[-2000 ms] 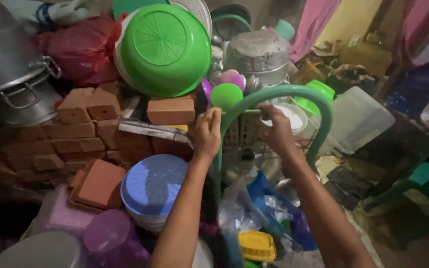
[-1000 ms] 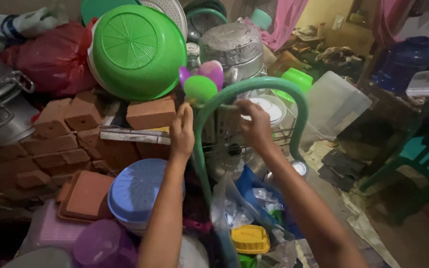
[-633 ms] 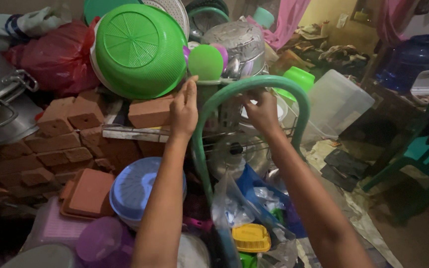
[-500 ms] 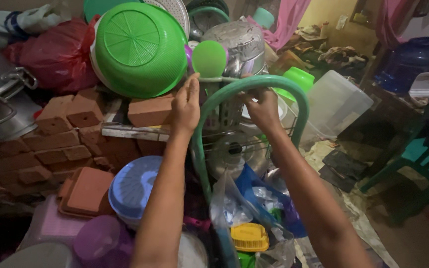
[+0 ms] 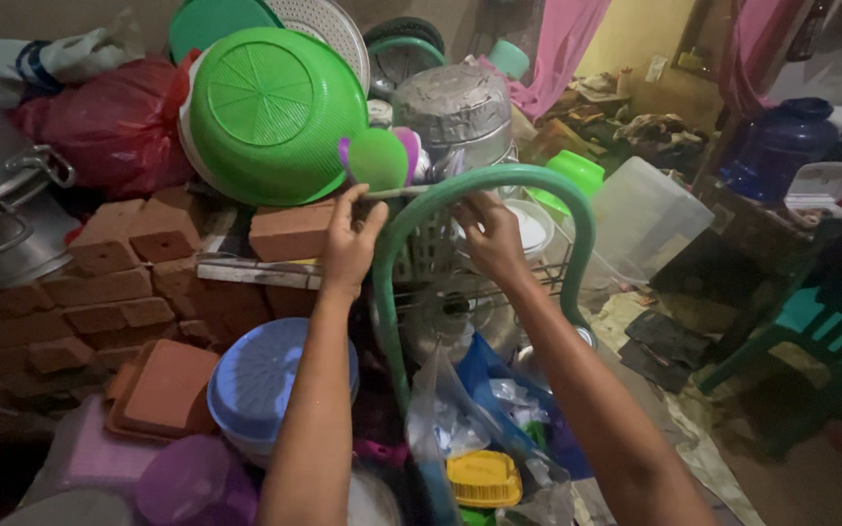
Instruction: The person organizes plastic cups in a dish rack, then moves to the stove to stir a yellow liquid in a pot with a spatula. The person repeatedly stirs the liquid and covers the pot with a lid.
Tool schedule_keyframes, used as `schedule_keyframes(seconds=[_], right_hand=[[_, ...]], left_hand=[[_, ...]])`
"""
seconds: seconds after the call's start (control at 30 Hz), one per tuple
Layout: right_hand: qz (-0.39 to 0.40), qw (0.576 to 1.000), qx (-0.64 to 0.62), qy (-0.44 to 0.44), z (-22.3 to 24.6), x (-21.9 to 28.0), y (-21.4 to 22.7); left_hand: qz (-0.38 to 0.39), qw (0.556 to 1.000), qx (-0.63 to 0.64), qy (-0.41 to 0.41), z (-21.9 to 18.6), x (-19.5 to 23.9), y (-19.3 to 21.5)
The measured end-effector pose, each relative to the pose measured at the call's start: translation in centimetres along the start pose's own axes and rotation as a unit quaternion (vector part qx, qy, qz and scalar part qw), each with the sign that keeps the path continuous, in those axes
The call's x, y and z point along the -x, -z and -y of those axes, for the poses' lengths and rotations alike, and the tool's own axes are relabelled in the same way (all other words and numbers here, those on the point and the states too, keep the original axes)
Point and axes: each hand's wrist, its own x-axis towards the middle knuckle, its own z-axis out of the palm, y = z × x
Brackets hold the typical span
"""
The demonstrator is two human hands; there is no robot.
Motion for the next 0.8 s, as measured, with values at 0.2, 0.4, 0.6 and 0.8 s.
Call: schedule_keyframes(seconds=[0.2,0.4,0.6,0.8], right_hand=[[0.011,0.995,-0.026,-0.099,-3.1,0.2,0.2],[-0.005,0.937,-0.285,-0.200,-5.6,-0.4,0.8],[0.047,0.955,-0.234,-0.173,-5.9,-0.8,2.2],[0.037,0.946,-0.227,-0.231,-8.4,-2.0,2.3]], left_hand=[[0.012,0.995,0.043,0.091,-1.1,-0.1,-0.7],[-0.062,0.994,-0.088,0.011,-0.9,-1.6,-1.9],[-0.107,0.977,-0.182,0.033,0.1,-2.4,-1.7],[-0.106,0.983,-0.150,0.017,1.1,-2.2,-1.6]])
